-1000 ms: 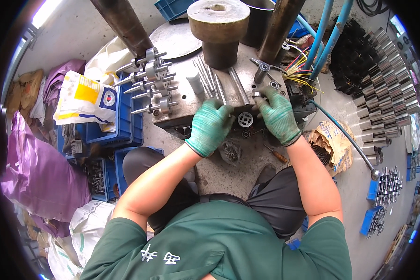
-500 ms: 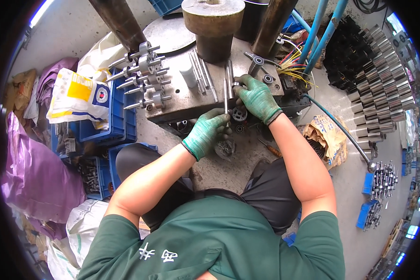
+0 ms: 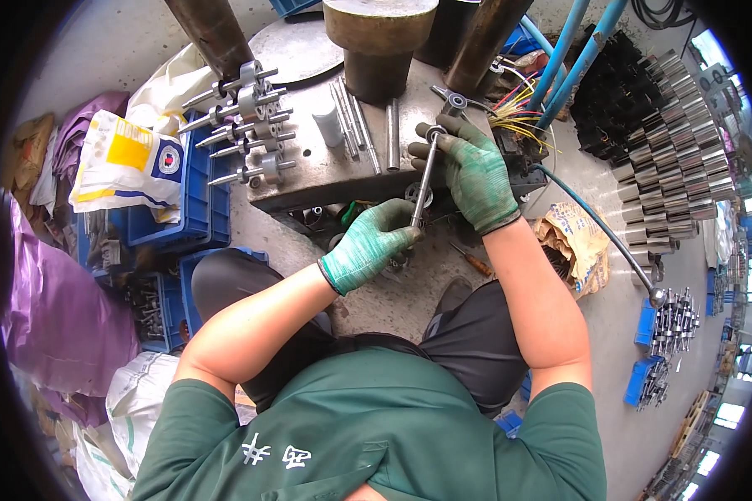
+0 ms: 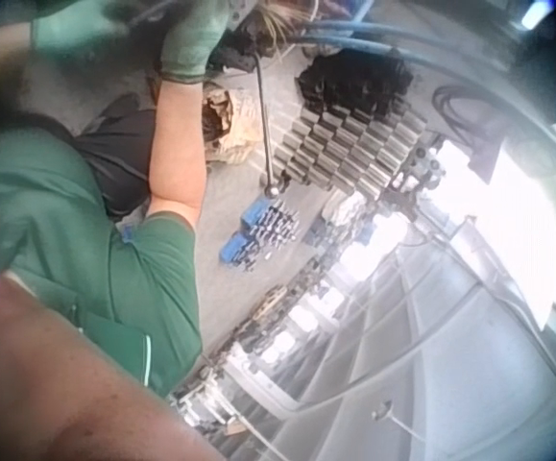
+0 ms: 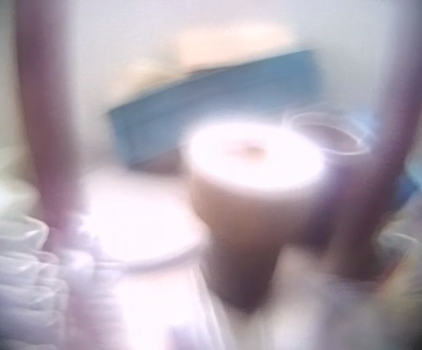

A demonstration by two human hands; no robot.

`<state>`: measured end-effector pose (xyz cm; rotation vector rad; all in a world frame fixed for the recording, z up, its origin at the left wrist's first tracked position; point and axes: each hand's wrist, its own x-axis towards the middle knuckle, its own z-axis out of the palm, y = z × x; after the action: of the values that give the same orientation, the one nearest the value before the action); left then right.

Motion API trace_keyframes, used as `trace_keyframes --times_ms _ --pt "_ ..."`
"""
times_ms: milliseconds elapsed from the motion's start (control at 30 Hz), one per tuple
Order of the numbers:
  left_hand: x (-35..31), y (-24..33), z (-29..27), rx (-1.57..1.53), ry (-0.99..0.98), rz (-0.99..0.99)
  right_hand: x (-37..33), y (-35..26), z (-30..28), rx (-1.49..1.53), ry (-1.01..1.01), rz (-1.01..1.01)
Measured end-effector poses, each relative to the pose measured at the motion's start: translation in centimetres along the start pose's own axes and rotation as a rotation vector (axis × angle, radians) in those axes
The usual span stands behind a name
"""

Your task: The person picks up metal components and uses a press machine to assemble them, inserting pins into the parts and using the press lever.

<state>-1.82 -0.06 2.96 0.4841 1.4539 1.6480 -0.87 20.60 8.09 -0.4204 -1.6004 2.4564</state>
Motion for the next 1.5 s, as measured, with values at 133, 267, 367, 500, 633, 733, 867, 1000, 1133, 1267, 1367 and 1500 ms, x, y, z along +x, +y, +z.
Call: trace_keyframes --times_ms 133,267,367,500,633,733,867,1000,1133,1267,1367,1500 --pt "0.0 0.2 0.2 0.045 -0.019 0.015 -0.3 0.2 -1.8 -0.080 -0.084 -0.139" --pt "0.3 -0.5 0.1 0.033 -0.022 0.029 -1.0 -0.1 -1.4 -0.060 -0.027 -0.140" --pt "0.5 -1.0 0.1 0.039 -0.022 0.035 -1.4 -0.6 -0.9 -0.009 0.007 0.047" --pt "0.7 -1.1 0.1 0.185 0.014 0.104 -2.1 -0.4 -1.0 0.013 -0.040 0.105" --pt "0.9 -1.0 0.1 0.197 0.040 0.148 -2.9 -0.2 -0.1 -0.040 -0.050 0.043" --pt "0.6 -1.1 -0.1 0.140 0.016 0.081 -3.2 0.1 0.4 -0.195 -0.080 0.016" --pt "0.5 0.4 -0.2 0.037 0.034 0.050 -4.3 2.6 0.3 -0.045 -0.175 0.137" --pt "-0.1 1.3 -0.6 0.029 0.003 0.085 -4.2 3.0 0.4 -0.229 -0.205 0.033" --pt "0.4 1.4 -1.3 0.064 0.076 0.159 -4.1 3.9 -1.0 -0.220 -0.173 -0.003" --pt "0.3 1.5 -1.9 -0.210 0.153 0.298 -2.2 7.5 -6.2 -0.423 0.152 0.160" --pt "0.0 1.7 -2.4 -0.213 0.204 0.310 -1.5 8.3 -6.0 -0.397 0.343 0.463" --pt "0.3 0.2 -1.8 -0.305 0.086 0.244 0.7 10.2 -8.8 -0.153 0.048 0.718"
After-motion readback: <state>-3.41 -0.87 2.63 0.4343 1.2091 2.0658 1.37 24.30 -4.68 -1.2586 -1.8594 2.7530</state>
